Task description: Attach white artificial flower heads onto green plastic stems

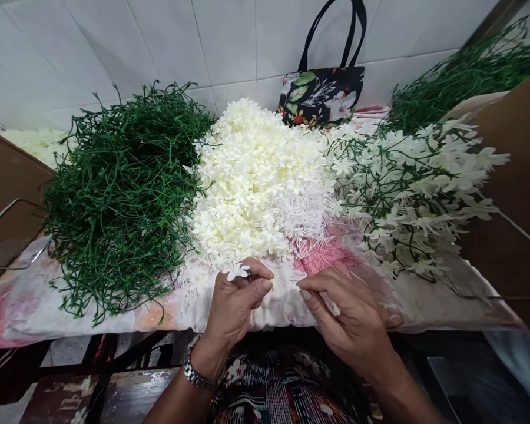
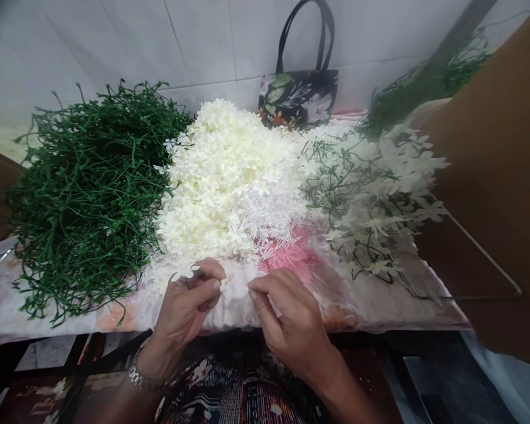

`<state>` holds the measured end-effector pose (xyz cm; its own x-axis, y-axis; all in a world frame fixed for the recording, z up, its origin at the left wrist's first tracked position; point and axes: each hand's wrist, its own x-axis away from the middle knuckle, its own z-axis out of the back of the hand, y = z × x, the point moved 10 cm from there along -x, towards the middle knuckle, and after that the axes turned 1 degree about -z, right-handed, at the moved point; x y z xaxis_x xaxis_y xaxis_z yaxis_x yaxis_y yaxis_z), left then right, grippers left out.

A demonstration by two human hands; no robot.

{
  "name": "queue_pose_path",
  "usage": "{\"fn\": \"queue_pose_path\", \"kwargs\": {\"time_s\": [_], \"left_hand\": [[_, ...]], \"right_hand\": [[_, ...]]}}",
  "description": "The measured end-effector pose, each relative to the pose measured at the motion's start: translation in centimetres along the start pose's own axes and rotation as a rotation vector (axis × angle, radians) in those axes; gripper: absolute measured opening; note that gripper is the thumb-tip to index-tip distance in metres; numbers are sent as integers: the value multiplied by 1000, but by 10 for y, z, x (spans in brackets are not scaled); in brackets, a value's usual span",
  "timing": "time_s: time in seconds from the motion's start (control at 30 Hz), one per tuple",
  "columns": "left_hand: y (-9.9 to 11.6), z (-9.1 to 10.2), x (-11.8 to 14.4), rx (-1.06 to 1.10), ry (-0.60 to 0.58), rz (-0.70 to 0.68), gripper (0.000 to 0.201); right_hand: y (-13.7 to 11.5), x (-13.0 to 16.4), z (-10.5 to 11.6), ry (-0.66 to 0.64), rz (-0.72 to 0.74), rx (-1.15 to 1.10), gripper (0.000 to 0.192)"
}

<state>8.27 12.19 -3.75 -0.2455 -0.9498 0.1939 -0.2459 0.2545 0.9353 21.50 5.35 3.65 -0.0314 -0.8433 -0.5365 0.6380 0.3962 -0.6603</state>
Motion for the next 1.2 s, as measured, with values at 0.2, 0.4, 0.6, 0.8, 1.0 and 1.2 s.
{"fn": "queue_pose_path", "kwargs": {"time_s": [0.2,0.4,0.6,0.8,1.0,1.2], "left_hand": [[-11,-5,15,279,-91,117,22],[-7,-5,20,274,-119,33,17],[12,7,25,-12,-65,-228,14],[29,3,37,-208,-158,-469,6],[48,-6,47,-403,-147,-589,8],[59,-13,54,-582,-131,-644,10]], "right_hand": [[-34,-11,-10,-76,64,-41,14],[-42,-11,-19,-120,95,58,20],[-41,-8,-19,-109,76,54,22],[-39,-6,-18,-111,57,-12,19],[-33,-2,-22,-115,39,-51,17],[-33,0,-22,-118,52,-60,15]]}}
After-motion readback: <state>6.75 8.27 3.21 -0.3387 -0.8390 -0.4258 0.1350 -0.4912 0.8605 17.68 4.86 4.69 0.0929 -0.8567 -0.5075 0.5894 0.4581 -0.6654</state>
